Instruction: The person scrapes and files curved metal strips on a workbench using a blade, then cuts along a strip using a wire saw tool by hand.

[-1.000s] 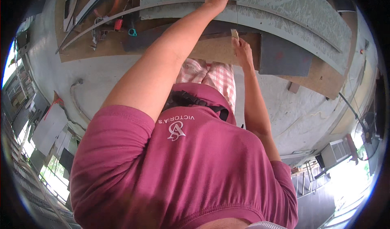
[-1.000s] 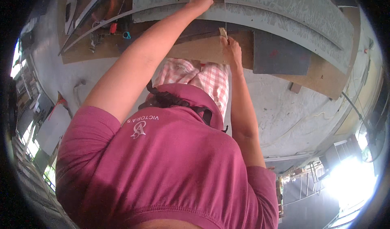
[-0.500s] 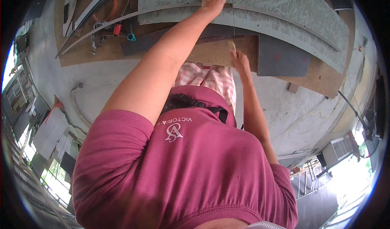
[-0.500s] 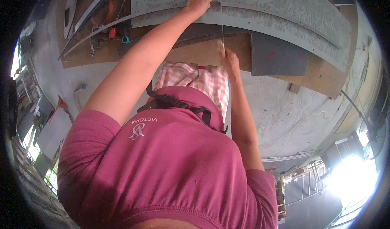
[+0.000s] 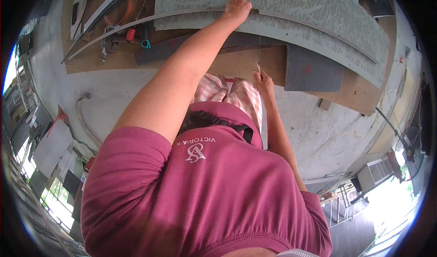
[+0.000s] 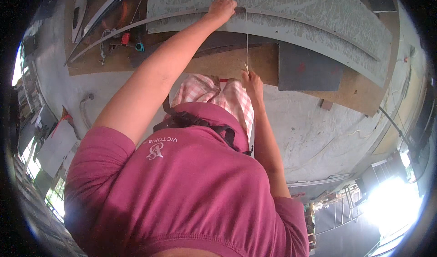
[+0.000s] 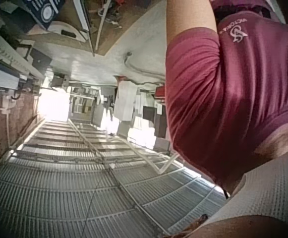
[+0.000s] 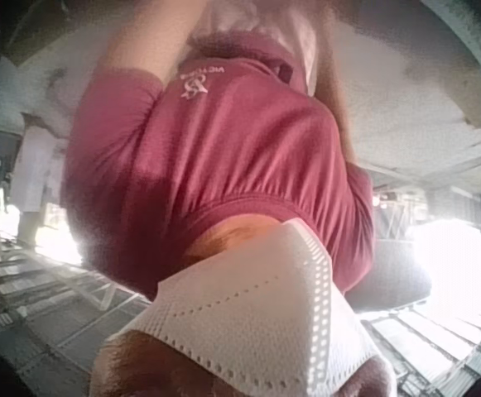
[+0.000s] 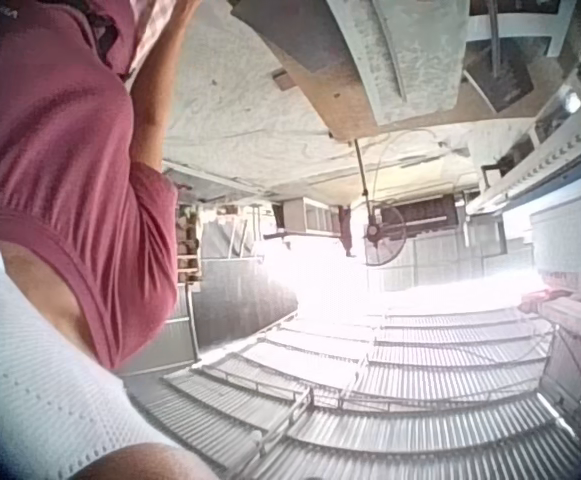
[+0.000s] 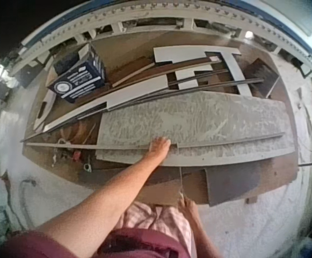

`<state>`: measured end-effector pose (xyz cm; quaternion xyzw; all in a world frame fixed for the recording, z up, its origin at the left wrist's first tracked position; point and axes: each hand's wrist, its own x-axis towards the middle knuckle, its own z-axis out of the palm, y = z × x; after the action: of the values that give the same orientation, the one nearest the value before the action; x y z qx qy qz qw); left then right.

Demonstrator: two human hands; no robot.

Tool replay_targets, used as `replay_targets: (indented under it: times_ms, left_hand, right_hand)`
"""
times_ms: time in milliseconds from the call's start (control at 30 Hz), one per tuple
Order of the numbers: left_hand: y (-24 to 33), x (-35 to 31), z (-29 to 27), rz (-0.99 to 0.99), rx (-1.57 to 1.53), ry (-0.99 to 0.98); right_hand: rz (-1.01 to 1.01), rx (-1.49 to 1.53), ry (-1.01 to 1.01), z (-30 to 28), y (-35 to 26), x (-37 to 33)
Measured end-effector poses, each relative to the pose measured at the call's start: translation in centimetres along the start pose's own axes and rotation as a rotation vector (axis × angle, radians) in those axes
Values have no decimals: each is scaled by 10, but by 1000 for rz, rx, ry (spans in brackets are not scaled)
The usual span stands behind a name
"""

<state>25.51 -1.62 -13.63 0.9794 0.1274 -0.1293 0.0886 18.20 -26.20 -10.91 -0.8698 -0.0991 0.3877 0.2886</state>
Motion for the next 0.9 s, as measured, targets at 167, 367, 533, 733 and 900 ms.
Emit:
replay_targets:
  times_ms: [167,367,533,733,900]
  left_hand:
    - [1,-3,5,-25,-8,-4]
    - [0,2,1,-16,3,-47]
    - [10,-2,-11,-40,10,-87]
    - [27,-2,-9,-34,-14,-92]
    - [27,0,-1,-4,-9,-34]
  right_hand:
    - [-78,193,56,-8,-11,19]
    - [98,84,-17,0,-4,-5]
    - [18,99,41,1,-14,20]
    - [31,109,74,15,-15,18]
    - [13,72,61,16,-13,9]
